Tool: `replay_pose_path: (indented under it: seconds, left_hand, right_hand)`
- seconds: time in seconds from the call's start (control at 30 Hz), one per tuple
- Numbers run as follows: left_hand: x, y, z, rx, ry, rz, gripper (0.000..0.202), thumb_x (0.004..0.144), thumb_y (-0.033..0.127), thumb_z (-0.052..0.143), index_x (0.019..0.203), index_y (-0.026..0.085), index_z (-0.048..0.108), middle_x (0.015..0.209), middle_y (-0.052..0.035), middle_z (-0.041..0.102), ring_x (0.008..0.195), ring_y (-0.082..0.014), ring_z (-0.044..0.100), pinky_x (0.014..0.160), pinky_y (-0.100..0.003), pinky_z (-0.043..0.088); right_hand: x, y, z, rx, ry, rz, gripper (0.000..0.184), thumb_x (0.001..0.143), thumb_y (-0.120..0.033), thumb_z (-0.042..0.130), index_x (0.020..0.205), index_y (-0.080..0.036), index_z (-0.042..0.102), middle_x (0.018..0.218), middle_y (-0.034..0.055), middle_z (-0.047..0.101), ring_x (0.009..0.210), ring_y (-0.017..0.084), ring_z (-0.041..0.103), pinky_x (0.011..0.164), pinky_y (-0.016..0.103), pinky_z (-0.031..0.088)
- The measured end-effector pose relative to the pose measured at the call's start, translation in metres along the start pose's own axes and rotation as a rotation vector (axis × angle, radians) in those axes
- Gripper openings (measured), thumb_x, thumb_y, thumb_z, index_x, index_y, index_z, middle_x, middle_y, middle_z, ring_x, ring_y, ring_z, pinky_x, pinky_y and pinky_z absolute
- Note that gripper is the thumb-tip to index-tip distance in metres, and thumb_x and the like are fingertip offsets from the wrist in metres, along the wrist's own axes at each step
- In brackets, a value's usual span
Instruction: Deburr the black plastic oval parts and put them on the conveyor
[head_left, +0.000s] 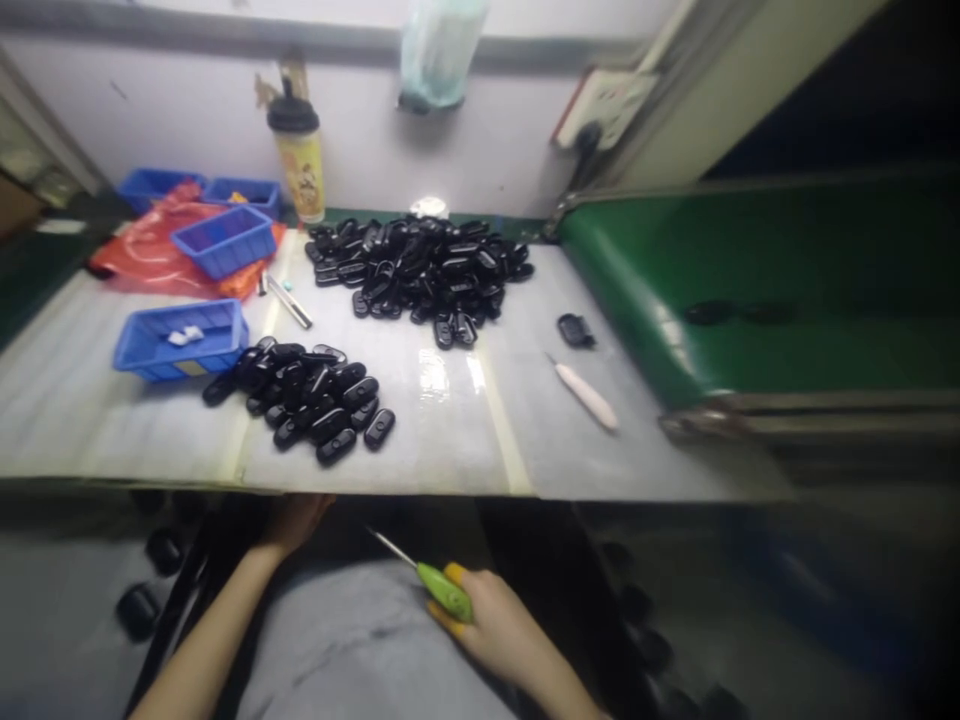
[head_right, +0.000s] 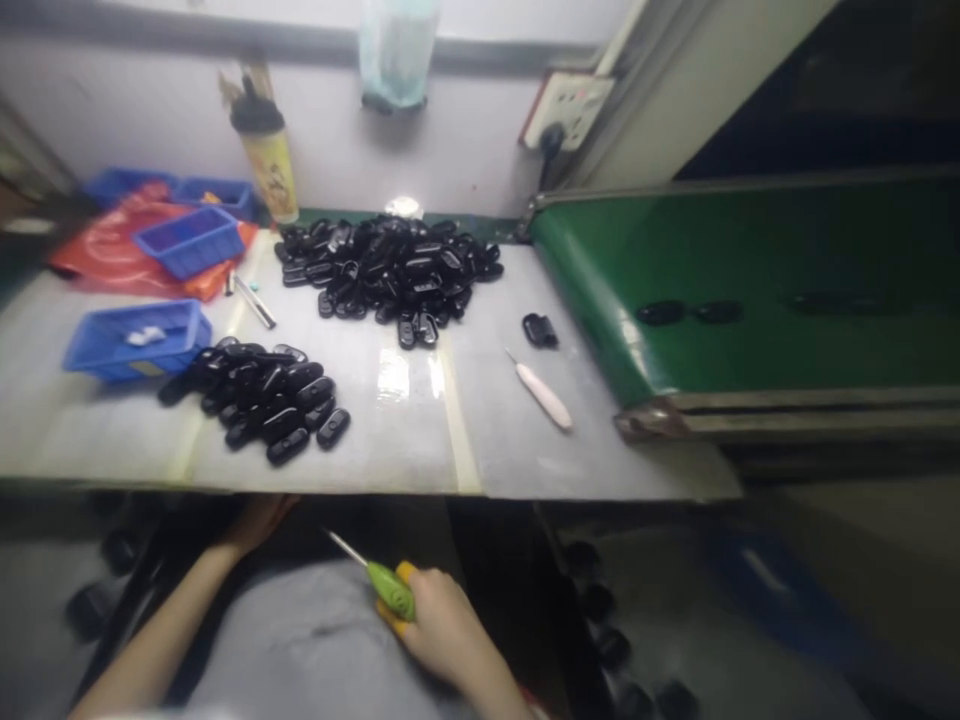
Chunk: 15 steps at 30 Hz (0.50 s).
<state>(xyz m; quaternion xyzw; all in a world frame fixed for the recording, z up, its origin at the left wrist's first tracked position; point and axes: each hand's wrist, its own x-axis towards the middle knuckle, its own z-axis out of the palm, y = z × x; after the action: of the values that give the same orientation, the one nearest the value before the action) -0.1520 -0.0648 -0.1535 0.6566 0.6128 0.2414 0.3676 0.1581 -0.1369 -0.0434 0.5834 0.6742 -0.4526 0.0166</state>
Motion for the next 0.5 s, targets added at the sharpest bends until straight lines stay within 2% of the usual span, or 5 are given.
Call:
replay_pose_path:
  seconds: [0.1,0.17,0.3,0.4,0.5]
  left_hand:
    - [-0.001,0.003,-0.006,-0.304,-0.033,-0.128,0.049,0.074,0.045,0.067,0.117,0.023,0.063,0.146,-0.0089,0.051,0.147,-0.0341,0.025,0.119,-0.052,0.023]
    - [-0.005,0.003,-0.009,-0.405,-0.026,-0.196,0.049,0.068,0.047,0.073,0.109,0.023,0.065,0.143,-0.0094,0.054,0.145,-0.0355,0.028,0.118,-0.052,0.026]
    - [-0.014,0.010,-0.007,-0.628,0.004,-0.306,0.042,0.066,0.051,0.076,0.096,0.024,0.067,0.125,-0.0096,0.066,0.134,-0.0372,0.045,0.108,-0.055,0.041]
    - [-0.019,0.022,0.001,-0.854,0.061,-0.368,0.045,0.071,0.056,0.072,0.100,0.023,0.064,0.111,-0.0090,0.070,0.118,-0.0348,0.059,0.094,-0.057,0.053]
    - [-0.020,0.030,0.006,-1.042,0.118,-0.404,0.049,0.068,0.052,0.078,0.103,0.022,0.062,0.101,-0.0068,0.071,0.104,-0.0310,0.066,0.090,-0.058,0.055]
  right_hand:
    - [0.001,0.006,-0.001,0.005,-0.033,-0.020,0.028,0.088,-0.045,0.052,0.079,-0.020,0.058,0.077,0.0054,0.068,0.067,0.017,0.063,0.061,0.024,0.039]
    - [0.003,0.008,-0.002,-0.008,-0.059,-0.012,0.026,0.088,-0.045,0.052,0.079,-0.020,0.056,0.076,0.0047,0.067,0.066,0.017,0.062,0.061,0.024,0.039]
    - [0.007,0.008,-0.003,-0.018,-0.132,-0.029,0.025,0.088,-0.044,0.052,0.079,-0.021,0.056,0.076,0.0043,0.067,0.067,0.018,0.062,0.061,0.025,0.039]
    - [0.009,0.004,-0.003,-0.010,-0.175,-0.072,0.025,0.088,-0.044,0.052,0.078,-0.021,0.056,0.076,0.0038,0.067,0.069,0.018,0.063,0.062,0.025,0.040]
    - [0.010,0.000,-0.003,-0.018,-0.182,-0.080,0.028,0.087,-0.046,0.052,0.076,-0.021,0.056,0.074,0.0038,0.067,0.068,0.019,0.063,0.062,0.025,0.040]
